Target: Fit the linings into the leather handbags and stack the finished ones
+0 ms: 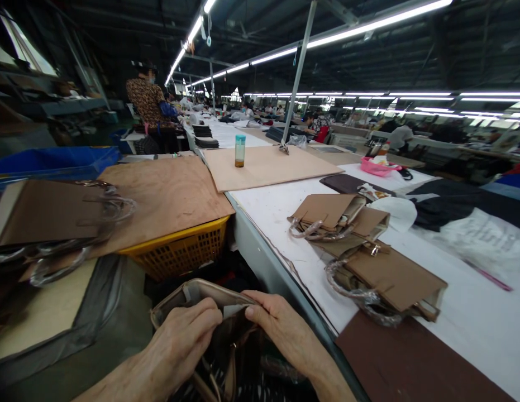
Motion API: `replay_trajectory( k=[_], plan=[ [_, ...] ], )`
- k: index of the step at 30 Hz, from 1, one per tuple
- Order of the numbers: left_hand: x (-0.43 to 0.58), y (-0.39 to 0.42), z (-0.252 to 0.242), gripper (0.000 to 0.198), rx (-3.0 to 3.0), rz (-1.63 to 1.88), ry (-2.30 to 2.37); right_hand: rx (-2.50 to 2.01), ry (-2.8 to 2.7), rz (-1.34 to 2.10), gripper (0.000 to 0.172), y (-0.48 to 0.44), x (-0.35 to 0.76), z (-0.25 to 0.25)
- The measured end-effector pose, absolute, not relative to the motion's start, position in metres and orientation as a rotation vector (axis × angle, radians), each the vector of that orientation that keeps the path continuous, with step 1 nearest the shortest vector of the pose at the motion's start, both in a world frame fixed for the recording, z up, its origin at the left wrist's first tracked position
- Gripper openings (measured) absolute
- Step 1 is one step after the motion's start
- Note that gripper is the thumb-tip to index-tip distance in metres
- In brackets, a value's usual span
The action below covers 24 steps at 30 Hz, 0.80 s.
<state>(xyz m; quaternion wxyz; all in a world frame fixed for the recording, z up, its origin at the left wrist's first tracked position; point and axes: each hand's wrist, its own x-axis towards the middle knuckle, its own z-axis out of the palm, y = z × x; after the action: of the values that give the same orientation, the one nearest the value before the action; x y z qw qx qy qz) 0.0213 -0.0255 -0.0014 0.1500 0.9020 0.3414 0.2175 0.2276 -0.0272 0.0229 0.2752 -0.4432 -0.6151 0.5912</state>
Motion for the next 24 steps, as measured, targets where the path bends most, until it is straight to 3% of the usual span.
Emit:
replay_trajectory(
  k=[6, 24],
  plan=[
    [0.019, -0.022, 0.007, 0.042, 2.571, 0.472, 0.957, -1.205, -1.649, 1.607, 0.035, -0.025, 0.227, 0.021],
    [0.020, -0.019, 0.011, 0.056, 2.455, 0.275, 0.909, -1.160, -1.661, 1.588, 0.032, -0.024, 0.227, 0.018]
  ],
)
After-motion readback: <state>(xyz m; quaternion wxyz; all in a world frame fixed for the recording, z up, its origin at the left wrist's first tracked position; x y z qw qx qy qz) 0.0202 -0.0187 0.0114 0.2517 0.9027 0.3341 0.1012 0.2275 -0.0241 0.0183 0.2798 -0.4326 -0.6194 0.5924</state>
